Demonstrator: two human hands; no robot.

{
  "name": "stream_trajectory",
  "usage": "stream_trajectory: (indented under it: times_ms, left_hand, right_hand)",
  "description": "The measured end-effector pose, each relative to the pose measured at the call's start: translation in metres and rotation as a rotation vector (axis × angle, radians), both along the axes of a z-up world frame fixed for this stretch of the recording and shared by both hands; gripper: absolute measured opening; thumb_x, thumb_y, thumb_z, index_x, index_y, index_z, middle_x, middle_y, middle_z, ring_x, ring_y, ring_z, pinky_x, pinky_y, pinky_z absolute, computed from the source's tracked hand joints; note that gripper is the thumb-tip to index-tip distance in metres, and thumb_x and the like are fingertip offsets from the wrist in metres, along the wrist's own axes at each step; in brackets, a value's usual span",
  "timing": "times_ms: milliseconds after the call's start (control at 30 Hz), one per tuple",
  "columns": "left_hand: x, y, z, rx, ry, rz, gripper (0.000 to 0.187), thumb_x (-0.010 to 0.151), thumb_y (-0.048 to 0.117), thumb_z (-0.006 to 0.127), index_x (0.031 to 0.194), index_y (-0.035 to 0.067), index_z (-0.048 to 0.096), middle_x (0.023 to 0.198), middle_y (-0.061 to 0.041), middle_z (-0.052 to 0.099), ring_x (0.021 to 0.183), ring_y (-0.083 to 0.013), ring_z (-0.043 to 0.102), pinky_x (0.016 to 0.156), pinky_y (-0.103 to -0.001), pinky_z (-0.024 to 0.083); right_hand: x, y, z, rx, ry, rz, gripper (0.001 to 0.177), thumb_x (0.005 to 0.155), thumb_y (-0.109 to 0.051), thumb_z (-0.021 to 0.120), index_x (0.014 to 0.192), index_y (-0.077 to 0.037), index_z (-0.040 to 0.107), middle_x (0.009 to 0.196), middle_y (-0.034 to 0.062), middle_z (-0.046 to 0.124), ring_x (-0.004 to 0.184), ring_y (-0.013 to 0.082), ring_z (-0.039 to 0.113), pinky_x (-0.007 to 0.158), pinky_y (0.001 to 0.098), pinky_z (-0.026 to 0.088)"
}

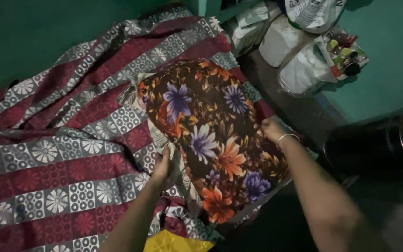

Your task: The person arranges a patterned bedsheet on a yellow mattress, smoothing out wrinkles and folding the edges by hand. They place a floral-patterned pillow onto the bed and continue to adjust and fold the sheet around it.

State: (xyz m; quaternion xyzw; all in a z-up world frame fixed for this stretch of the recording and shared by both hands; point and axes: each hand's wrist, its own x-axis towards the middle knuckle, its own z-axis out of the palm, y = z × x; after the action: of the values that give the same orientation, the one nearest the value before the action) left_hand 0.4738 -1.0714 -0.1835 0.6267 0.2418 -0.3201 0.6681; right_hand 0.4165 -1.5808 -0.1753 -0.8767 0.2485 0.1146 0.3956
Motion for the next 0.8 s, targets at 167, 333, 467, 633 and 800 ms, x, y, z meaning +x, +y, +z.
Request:
stream_trajectory:
  times_ms: [167,333,467,633,800]
  left_hand:
    - [-0.035,-0.055,-0.060,0.009,0.069,0.092,0.092,0.087,0.084,0.052,0.159,0.038,0.019,0.088,-0.008,0.055,0.069,-0.0275,0.050,0.058,-0.045,0.044]
    - [-0.041,-0.056,-0.089,-0.383,0.211,0.109,0.061,0.094,0.067,0.047,0.135,0.021,0.051,0.097,-0.004,0.067,0.082,-0.0219,0.065,0.070,-0.039,0.054]
    - [-0.016,-0.084,-0.097,-0.632,0.162,0.079,0.053,0.099,0.060,0.045,0.126,0.017,0.058,0.098,-0.004,0.068,0.085,-0.0229,0.066,0.074,-0.040,0.054]
    - [-0.004,-0.121,-0.096,-0.750,0.025,0.057,0.047,0.105,0.052,0.042,0.116,0.013,0.066,0.099,-0.005,0.069,0.088,-0.0243,0.068,0.079,-0.042,0.054]
    - [0.010,-0.156,-0.066,-0.181,-0.046,-0.219,0.060,0.106,0.062,0.044,0.120,0.009,0.068,0.104,-0.011,0.069,0.094,-0.0282,0.066,0.087,-0.047,0.050]
  right_hand:
    - [0.007,0.003,-0.019,-0.146,0.160,0.107,0.056,0.107,-0.048,0.044,0.140,-0.006,0.060,0.136,0.0232,0.068,0.129,0.0367,0.061,0.109,0.0440,0.046]
    - [-0.006,0.023,-0.017,0.157,0.186,-0.025,0.053,0.103,-0.047,0.046,0.139,-0.010,0.060,0.124,0.0185,0.068,0.118,0.0334,0.061,0.101,0.0424,0.045]
    - [-0.006,0.045,0.017,0.075,0.067,-0.009,0.048,0.099,-0.043,0.052,0.131,-0.010,0.066,0.107,0.0158,0.074,0.103,0.0299,0.068,0.092,0.0405,0.050]
    - [-0.003,0.048,0.118,0.162,-0.206,-0.043,0.035,0.105,-0.027,0.041,0.120,-0.008,0.067,0.098,0.0077,0.070,0.087,0.0249,0.064,0.080,0.0379,0.051]
    - [-0.011,0.033,0.206,-0.452,-0.194,0.141,0.041,0.101,-0.036,0.050,0.125,-0.009,0.068,0.128,0.0184,0.069,0.112,0.0383,0.066,0.095,0.0484,0.050]
